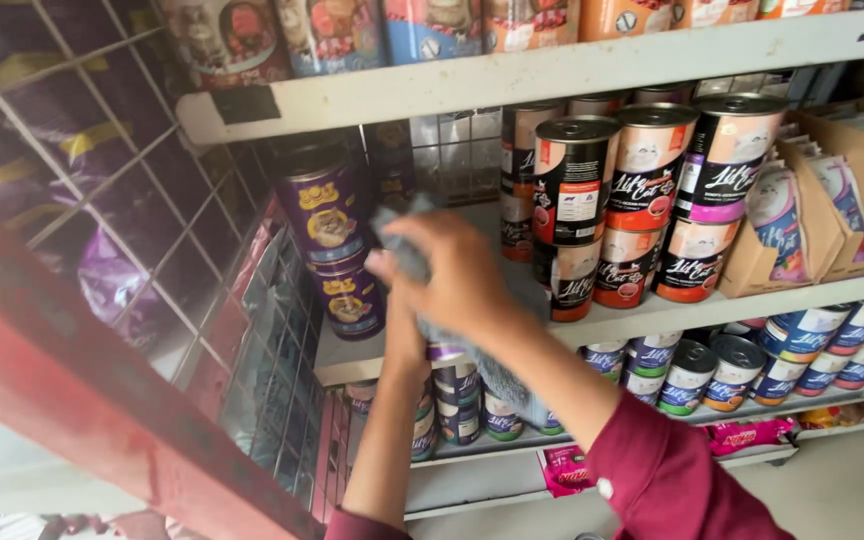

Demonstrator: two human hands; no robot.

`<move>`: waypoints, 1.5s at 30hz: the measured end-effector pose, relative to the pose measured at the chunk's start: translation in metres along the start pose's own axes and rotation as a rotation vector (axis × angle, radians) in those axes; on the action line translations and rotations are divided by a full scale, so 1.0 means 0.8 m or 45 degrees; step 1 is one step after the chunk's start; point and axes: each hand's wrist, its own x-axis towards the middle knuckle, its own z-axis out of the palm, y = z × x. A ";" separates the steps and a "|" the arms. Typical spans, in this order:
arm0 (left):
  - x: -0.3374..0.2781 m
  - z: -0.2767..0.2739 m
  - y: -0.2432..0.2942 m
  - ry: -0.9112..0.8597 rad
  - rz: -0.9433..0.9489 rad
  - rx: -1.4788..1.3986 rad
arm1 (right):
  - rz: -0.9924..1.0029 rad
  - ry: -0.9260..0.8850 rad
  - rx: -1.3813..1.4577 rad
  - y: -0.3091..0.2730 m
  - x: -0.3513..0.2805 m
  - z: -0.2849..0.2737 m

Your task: Wiping down canned pet food and store shelves with a cleaning cloth.

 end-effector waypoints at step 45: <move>-0.018 0.088 0.013 0.175 0.788 0.349 | 1.314 0.413 2.136 0.157 -0.128 0.037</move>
